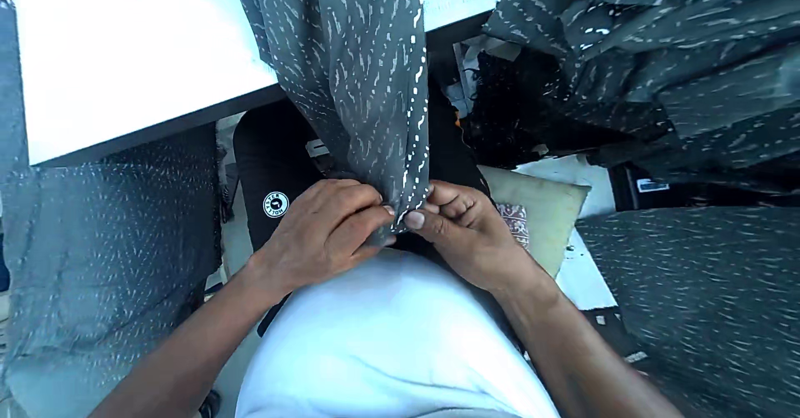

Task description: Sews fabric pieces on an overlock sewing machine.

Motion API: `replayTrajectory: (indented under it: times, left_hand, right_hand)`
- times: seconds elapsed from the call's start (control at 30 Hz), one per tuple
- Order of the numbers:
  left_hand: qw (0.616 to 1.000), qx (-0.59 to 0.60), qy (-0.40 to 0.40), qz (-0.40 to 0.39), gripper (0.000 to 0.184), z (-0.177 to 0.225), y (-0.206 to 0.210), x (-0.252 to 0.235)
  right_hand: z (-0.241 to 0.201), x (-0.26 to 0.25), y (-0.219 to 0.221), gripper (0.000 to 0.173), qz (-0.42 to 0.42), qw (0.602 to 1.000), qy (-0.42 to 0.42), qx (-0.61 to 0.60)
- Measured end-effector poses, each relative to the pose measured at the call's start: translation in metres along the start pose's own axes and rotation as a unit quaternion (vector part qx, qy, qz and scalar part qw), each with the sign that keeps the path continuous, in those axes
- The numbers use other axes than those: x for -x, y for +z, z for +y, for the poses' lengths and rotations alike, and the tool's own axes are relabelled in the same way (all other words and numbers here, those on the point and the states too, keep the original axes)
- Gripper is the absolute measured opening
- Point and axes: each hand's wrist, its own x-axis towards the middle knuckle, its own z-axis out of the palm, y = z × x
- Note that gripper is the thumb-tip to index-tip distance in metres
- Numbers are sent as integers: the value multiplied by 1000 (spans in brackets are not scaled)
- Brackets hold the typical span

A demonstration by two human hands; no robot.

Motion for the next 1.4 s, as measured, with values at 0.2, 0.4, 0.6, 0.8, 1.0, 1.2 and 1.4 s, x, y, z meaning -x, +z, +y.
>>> replayTrajectory:
  times: [0.2, 0.4, 0.6, 0.8, 1.0, 1.2, 1.4]
  left_hand:
    - [953, 233, -171, 91, 15, 8, -4, 4]
    - [969, 145, -166, 112, 15, 38, -30, -25]
    - [995, 60, -69, 33, 10, 44, -14, -22]
    - [996, 44, -81, 20, 12, 44, -9, -16]
    - [996, 26, -80, 14, 13, 45, -8, -15]
    - [998, -3, -68, 8, 14, 45, -9, -14]
    - [999, 11, -34, -3, 15, 40, -13, -15]
  right_hand:
    - [-1, 6, 6, 14, 49, 999, -7, 11]
    - [-12, 11, 18, 12, 92, 988, -15, 126]
    - [-19, 17, 19, 18, 71, 990, -30, 121]
    - [-22, 19, 14, 14, 43, 986, -38, 157]
    - [-25, 16, 10, 18, 21, 981, -37, 188]
    - [-26, 14, 9, 18, 4, 982, -39, 186]
    - [-27, -8, 6, 28, -19, 989, -46, 142]
